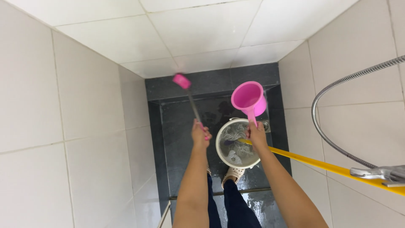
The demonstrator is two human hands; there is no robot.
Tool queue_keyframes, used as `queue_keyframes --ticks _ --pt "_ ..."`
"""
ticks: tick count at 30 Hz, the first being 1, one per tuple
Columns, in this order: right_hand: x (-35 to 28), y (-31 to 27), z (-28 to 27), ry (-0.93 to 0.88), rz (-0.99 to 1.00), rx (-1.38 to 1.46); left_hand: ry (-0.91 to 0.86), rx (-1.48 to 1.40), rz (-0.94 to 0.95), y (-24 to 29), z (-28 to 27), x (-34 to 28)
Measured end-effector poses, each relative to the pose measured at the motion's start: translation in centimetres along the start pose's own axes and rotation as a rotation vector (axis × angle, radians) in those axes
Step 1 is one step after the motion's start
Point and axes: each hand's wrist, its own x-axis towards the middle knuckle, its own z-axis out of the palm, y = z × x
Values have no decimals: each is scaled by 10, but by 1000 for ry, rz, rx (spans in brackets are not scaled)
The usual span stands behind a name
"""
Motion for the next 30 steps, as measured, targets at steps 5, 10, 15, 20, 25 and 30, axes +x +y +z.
queue_keyframes --ticks 5,10,15,20,25,30 --pt "7 3 -16 14 -8 -40 -122 366 -182 -66 7 -17" --pt "8 -8 -33 -8 -1 -54 -96 385 -95 -34 -37 2" --pt "3 -19 -32 -36 -4 -96 237 674 217 45 -74 1" --pt "-5 -30 -12 -50 -1 -122 226 576 347 104 -74 24" --pt "11 -25 26 -11 6 -118 115 182 168 80 -45 79" --pt "15 -21 64 123 -13 -134 -81 732 101 -32 -11 25"
